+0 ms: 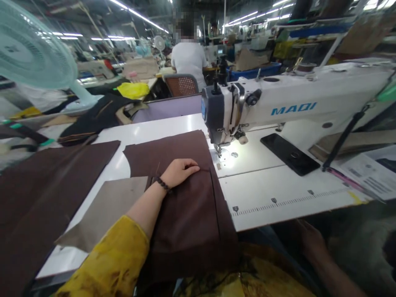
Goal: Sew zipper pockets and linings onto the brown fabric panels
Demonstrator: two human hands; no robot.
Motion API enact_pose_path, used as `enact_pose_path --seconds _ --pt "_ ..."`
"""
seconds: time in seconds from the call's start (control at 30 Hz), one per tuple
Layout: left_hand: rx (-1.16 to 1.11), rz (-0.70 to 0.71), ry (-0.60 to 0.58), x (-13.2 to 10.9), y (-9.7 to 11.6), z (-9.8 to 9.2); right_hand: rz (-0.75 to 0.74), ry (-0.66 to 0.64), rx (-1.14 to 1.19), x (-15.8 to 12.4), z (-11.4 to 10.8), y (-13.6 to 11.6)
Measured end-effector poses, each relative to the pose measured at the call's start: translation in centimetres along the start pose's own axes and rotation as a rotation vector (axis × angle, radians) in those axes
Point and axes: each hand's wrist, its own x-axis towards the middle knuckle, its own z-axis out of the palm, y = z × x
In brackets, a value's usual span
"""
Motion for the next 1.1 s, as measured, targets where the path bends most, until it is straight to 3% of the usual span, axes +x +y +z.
enact_pose_path --seconds 0.1,0.17,0.23,0.3,0.37,0.47,0.6,0.73,0.97,1.1 --pt "0.018 -0.008 0.023 0.0 0.2 0.2 -0.054 -0.084 -0.118 -2.1 -2.1 -1.7" --pt "0.049 -0.027 0.041 0.1 0.3 0.4 -0.286 -0.127 -0.267 -3.6 -3.1 -4.4" --pt "0.085 -0.048 0.057 0.1 0.5 0.5 -0.640 -0.133 -0.364 -4.8 -3.3 -8.1" --pt "0.126 -0.066 0.074 0.1 0.9 0.6 -0.992 -0.137 -0.393 -5.8 -2.2 -12.3" --pt "0.173 -0.078 0.097 0.1 1.2 0.8 -1.254 -0.197 -0.415 -6.6 -0.1 -16.0" --pt "0.249 -0.084 0.135 0.0 1.5 1.1 -1.470 -0.338 -0.573 -7.0 3.9 -19.4" --pt "0.336 -0.107 0.177 0.2 1.8 1.7 -1.473 -0.506 -0.786 -6.6 7.4 -20.3" --pt "0.387 -0.150 0.188 0.4 2.2 2.1 -1.431 -0.607 -0.831 -6.0 8.0 -19.7" --pt "0.398 -0.164 0.163 0.8 2.1 1.7 -1.404 -0.683 -0.788 -4.9 7.4 -21.1" --pt "0.330 -0.139 0.131 0.6 1.9 1.3 -1.320 -0.579 -0.788 -2.4 8.3 -22.9"
